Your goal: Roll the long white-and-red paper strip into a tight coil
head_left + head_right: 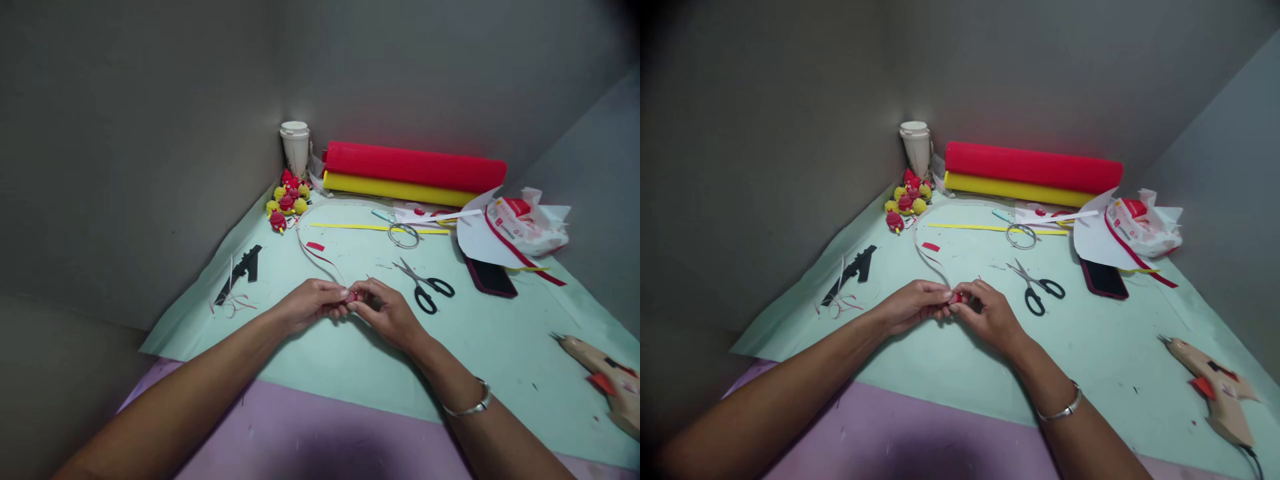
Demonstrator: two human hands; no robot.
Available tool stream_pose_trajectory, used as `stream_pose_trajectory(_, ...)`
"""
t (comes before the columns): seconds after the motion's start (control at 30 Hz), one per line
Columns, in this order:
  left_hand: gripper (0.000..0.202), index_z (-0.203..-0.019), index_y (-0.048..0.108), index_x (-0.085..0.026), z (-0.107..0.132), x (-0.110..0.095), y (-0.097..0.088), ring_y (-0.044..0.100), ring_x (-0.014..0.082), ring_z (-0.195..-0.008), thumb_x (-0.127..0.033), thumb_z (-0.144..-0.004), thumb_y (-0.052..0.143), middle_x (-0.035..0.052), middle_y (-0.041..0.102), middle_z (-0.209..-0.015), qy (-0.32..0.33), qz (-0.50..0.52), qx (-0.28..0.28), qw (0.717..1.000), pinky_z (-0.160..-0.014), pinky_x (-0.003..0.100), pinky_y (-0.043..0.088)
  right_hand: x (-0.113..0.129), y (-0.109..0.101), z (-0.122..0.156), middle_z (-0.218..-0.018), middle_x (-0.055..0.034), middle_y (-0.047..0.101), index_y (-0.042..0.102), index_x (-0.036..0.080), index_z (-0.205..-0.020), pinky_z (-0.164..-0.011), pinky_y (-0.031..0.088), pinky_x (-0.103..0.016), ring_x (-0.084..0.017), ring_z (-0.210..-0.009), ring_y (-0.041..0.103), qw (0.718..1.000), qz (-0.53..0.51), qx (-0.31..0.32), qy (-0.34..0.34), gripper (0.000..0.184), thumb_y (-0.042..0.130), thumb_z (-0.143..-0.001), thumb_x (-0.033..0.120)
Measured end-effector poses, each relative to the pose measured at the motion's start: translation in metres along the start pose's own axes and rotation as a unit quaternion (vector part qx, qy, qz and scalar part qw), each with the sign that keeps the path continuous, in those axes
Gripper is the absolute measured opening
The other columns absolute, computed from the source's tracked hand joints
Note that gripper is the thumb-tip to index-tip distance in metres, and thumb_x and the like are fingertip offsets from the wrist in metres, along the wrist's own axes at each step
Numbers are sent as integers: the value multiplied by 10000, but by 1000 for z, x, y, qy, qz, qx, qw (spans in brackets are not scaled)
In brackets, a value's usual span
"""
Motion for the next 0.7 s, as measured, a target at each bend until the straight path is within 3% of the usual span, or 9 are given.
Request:
stream_pose_trajectory(0.3, 257, -876, 730, -92, -1, 0, 0, 558, 76, -651, -313, -751, 774, 45, 658, -745, 18, 45, -40, 998, -663, 207, 429, 1, -2, 1, -837, -34, 622, 591, 213, -1025, -685, 468, -324, -184, -765, 559, 990, 82, -98, -53, 214, 669, -830, 256)
stream_pose_trajectory(0.43, 247, -849, 724, -93, -1, 1, 1, 560, 80, -645, -319, -758, 767, 36, 647, -719, 25, 38, -36, 998, -659, 212, 433, 4, -1, 1, -847, -30, 638, 611, 227, -951, -718, 475, -330, -185, -799, 569, 990, 78, -94, -70, 107, 648, -851, 237)
stream_pose_trajectory(0.7, 238, -839, 722, -91, 1, -1, 2, 567, 94, -669, -316, -770, 752, 57, 663, -763, 15, 34, -23, 999, -682, 227, 446, 3, -1, 1, -878, -36, 650, 631, 245, -963, -731, 486, -339, -197, -829, 584, 995, 59, -63, -53, 110, 633, -855, 228)
Point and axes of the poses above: each hand's wrist, its own z-axis away from the middle knuckle, its own y-axis out of the palm, x = y × z, the point moved 4 cm from there along -z, towards the middle knuckle
